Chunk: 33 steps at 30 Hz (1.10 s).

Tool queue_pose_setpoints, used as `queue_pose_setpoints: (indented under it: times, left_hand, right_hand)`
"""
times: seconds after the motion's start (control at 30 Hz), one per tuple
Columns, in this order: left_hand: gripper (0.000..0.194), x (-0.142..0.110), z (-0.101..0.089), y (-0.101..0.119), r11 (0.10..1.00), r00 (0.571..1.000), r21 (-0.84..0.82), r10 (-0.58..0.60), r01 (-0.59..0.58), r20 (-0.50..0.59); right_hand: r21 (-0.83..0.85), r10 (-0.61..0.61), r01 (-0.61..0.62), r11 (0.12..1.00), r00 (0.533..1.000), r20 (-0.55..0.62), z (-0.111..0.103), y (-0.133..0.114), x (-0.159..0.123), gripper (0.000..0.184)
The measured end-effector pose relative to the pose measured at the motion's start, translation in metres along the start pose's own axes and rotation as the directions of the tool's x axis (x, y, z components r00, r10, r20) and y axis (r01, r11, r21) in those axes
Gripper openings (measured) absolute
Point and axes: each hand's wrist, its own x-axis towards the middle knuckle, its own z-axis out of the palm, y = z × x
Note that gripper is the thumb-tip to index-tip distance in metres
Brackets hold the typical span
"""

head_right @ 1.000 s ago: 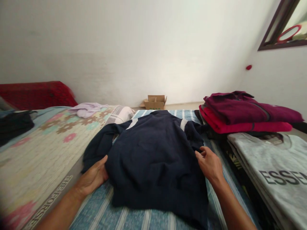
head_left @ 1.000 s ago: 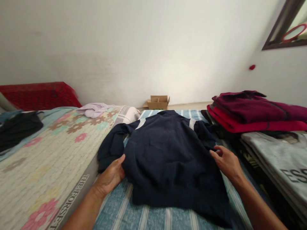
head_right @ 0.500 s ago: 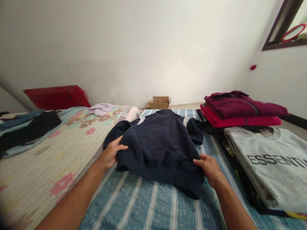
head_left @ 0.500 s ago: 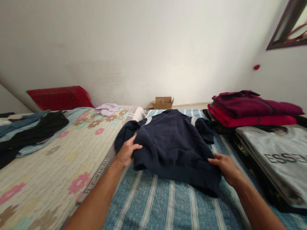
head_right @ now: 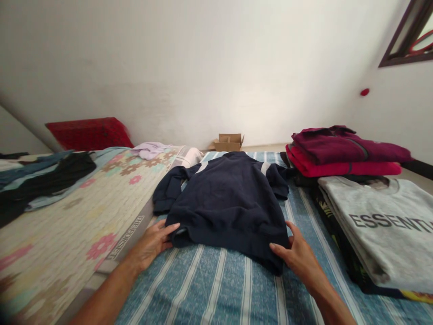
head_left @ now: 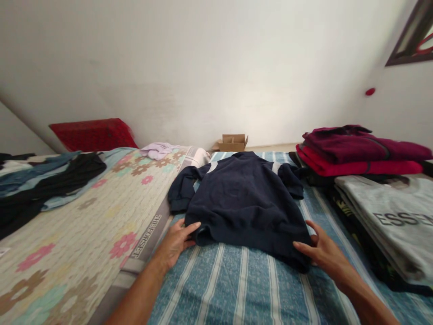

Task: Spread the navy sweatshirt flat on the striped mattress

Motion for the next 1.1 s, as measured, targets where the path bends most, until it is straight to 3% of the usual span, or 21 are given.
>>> queue_pose_setpoints:
  times: [0.1,0.2,0.27,0.43,0.53,0.6,0.63,0.7,0.8,0.87,0.9,0.97,1.03,1.1]
  left_hand:
    - [0.054,-0.003,0.010,0.002,0.998,0.997,-0.056,0.036,-0.039,-0.070]
    - [0.047,-0.007,0.009,0.012,0.984,1.000,-0.178,0.023,-0.021,0.012]
    - [0.042,-0.009,0.004,0.017,0.981,0.998,-0.196,0.012,-0.001,0.054]
    - [0.040,-0.010,-0.007,0.002,1.000,0.999,0.000,0.023,-0.023,-0.033]
    - [0.042,-0.012,-0.009,-0.009,0.998,0.998,0.069,0.005,-0.001,-0.059]
    - [0.039,-0.016,-0.007,-0.011,0.996,0.997,0.091,-0.011,0.018,-0.082]
    - [0.037,-0.018,-0.005,-0.010,0.995,0.996,0.095,-0.018,0.026,-0.087]
    - [0.039,-0.022,-0.001,-0.008,0.995,0.995,0.095,-0.032,0.041,-0.093]
    - [0.051,-0.025,0.005,-0.007,0.997,0.994,0.068,-0.035,0.042,-0.099]
    - [0.057,-0.024,0.007,-0.009,0.999,0.995,0.027,-0.026,0.029,-0.095]
    - [0.058,-0.023,0.007,-0.010,1.000,0.996,0.004,-0.023,0.023,-0.091]
    - [0.057,-0.022,0.008,-0.011,0.999,0.996,-0.033,-0.029,0.026,-0.085]
    - [0.055,-0.021,0.008,-0.011,0.997,0.997,-0.063,-0.045,0.041,-0.064]
    - [0.052,-0.021,0.008,-0.009,0.995,0.998,-0.084,-0.055,0.051,-0.042]
  right_hand:
    - [0.196,0.074,-0.084,0.977,0.996,0.057,0.002,-0.001,0.002,0.080]
    - [0.427,0.088,-0.107,0.898,0.994,0.065,-0.008,-0.006,0.006,0.071]
    - [0.492,0.067,-0.083,0.867,0.996,0.051,-0.018,-0.007,0.008,0.068]
    - [0.208,0.057,-0.052,0.977,0.998,-0.017,-0.020,0.011,0.008,0.065]
    - [0.035,0.007,-0.006,0.999,0.999,-0.034,-0.016,0.021,0.007,0.061]
    - [-0.187,-0.065,0.042,0.981,0.991,-0.119,-0.016,0.022,0.005,0.058]
    - [-0.335,-0.142,0.076,0.939,0.974,-0.176,-0.016,0.021,0.002,0.056]
    - [-0.609,-0.377,0.179,0.773,0.901,-0.214,-0.014,0.017,-0.007,0.049]
    - [-0.750,-0.702,0.490,0.445,0.711,0.048,0.004,0.009,-0.027,0.033]
    - [-0.714,-0.780,0.660,0.236,0.566,0.265,0.026,0.007,-0.038,0.031]
    - [-0.706,-0.783,0.691,0.155,0.522,0.338,0.039,0.006,-0.041,0.036]
    - [-0.728,-0.772,0.685,0.036,0.482,0.415,0.065,0.005,-0.042,0.044]
    - [-0.757,-0.741,0.653,-0.025,0.496,0.453,0.086,0.003,-0.037,0.042]
    - [-0.779,-0.707,0.626,-0.038,0.534,0.464,0.098,0.000,-0.028,0.029]
